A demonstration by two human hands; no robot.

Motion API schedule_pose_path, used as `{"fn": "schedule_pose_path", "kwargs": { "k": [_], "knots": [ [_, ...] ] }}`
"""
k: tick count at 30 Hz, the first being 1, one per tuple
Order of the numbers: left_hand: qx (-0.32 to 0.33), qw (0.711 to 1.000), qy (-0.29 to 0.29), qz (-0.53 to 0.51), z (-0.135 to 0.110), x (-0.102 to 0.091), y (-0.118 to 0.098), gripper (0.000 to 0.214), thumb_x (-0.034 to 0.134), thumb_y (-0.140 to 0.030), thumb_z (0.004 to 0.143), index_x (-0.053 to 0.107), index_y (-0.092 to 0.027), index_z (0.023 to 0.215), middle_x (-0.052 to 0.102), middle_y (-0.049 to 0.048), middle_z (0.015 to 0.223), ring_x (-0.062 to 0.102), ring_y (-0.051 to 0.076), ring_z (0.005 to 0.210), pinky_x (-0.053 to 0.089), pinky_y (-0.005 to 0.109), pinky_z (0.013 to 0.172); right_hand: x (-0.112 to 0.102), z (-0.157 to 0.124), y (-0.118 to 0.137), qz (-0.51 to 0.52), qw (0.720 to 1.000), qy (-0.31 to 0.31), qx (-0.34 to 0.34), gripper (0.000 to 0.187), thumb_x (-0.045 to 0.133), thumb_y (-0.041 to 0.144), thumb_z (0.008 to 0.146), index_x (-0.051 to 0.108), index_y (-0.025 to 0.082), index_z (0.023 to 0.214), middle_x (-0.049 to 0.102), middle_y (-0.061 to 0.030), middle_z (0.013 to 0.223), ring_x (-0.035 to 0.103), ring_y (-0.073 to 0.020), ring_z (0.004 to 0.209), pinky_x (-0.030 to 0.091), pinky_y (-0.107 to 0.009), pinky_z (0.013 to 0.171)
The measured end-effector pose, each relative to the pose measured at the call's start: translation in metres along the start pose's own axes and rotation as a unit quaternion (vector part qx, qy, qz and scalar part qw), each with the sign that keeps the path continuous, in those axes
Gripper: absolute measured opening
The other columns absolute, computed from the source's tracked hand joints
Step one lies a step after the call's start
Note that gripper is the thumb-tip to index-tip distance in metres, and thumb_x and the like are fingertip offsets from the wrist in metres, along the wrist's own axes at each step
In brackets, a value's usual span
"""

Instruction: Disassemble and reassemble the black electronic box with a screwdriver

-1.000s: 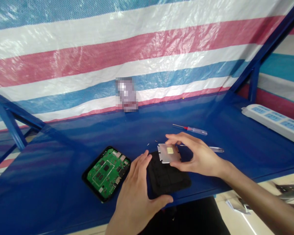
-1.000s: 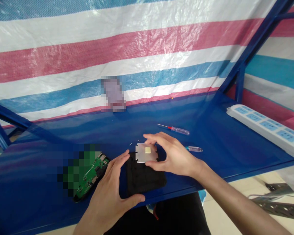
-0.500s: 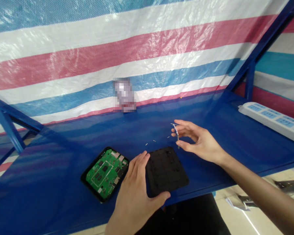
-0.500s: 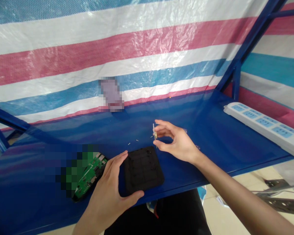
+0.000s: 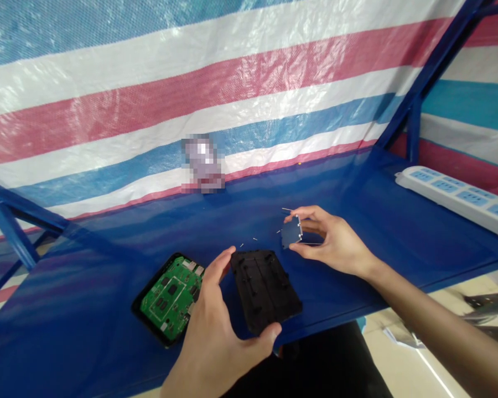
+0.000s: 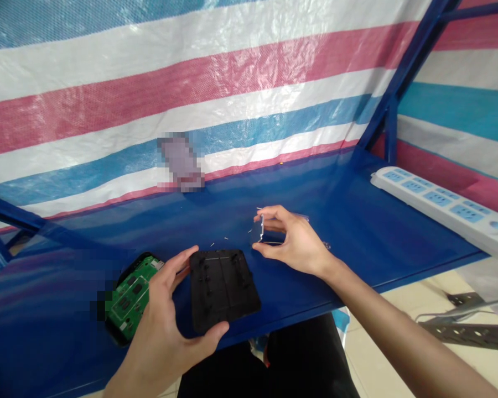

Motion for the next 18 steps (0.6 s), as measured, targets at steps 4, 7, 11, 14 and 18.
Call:
{"fn": "schedule_pose_path", "kwargs": {
  "k": [4, 7, 11, 14, 18],
  "knots": [
    [0.01, 1.0, 0.015, -0.006, 0.012, -0.006, -0.01, 0.098, 0.081, -0.029, 0.067, 0.023, -0.027, 0.146, 0.039, 0.0154, 0.147, 0.049, 0.035, 0.132, 0.042, 0.058, 0.108, -0.005, -0.006, 0.008, -0.058, 0.998, -0.003, -0.037, 0.046, 0.077, 0.03, 0.072, 0.054, 0.024, 0.111, 0.073, -0.0069, 0.113, 0.074, -0.0237, 0.096, 0.061, -0.042, 0.091],
    [0.019, 0.999, 0.024, -0.029, 0.021, -0.007, -0.018, 0.097, 0.083, -0.028, 0.067, 0.023, -0.028, 0.144, 0.042, 0.0137, 0.145, 0.049, 0.034, 0.133, 0.042, 0.056, 0.11, -0.01, -0.012, 0.007, -0.081, 0.996, -0.005, -0.038, 0.045, 0.076, 0.03, 0.073, 0.054, 0.023, 0.112, 0.073, -0.0072, 0.115, 0.075, -0.0239, 0.096, 0.061, -0.041, 0.09],
    [0.032, 0.996, 0.045, -0.068, 0.031, -0.004, -0.03, 0.093, 0.082, -0.025, 0.07, 0.023, -0.029, 0.142, 0.04, 0.0129, 0.147, 0.047, 0.031, 0.135, 0.041, 0.052, 0.112, -0.015, -0.02, 0.004, -0.096, 0.995, -0.005, -0.037, 0.046, 0.075, 0.029, 0.075, 0.054, 0.023, 0.115, 0.07, -0.0083, 0.121, 0.073, -0.0238, 0.101, 0.06, -0.041, 0.092],
    [0.05, 0.995, 0.052, -0.067, 0.035, -0.005, -0.041, 0.092, 0.081, -0.024, 0.07, 0.023, -0.03, 0.142, 0.039, 0.0121, 0.148, 0.046, 0.03, 0.136, 0.042, 0.05, 0.112, -0.016, -0.025, 0.005, -0.116, 0.992, -0.003, -0.05, 0.045, 0.075, 0.028, 0.076, 0.053, 0.025, 0.116, 0.07, -0.0057, 0.123, 0.071, -0.0234, 0.107, 0.058, -0.041, 0.096],
    [0.067, 0.996, 0.037, -0.042, 0.033, -0.01, -0.046, 0.09, 0.081, -0.025, 0.07, 0.025, -0.029, 0.142, 0.039, 0.0132, 0.148, 0.045, 0.032, 0.137, 0.04, 0.054, 0.112, -0.017, -0.026, 0.008, -0.175, 0.983, -0.012, -0.061, 0.045, 0.076, 0.027, 0.075, 0.055, 0.026, 0.115, 0.07, -0.0044, 0.121, 0.066, -0.0249, 0.115, 0.054, -0.044, 0.101]
  ]
}}
Point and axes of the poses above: each hand's wrist, its own z-axis towards the middle knuckle, its own x-axis out of the palm, y = z × x, the point moved 9 cm from there along z, towards the middle knuckle
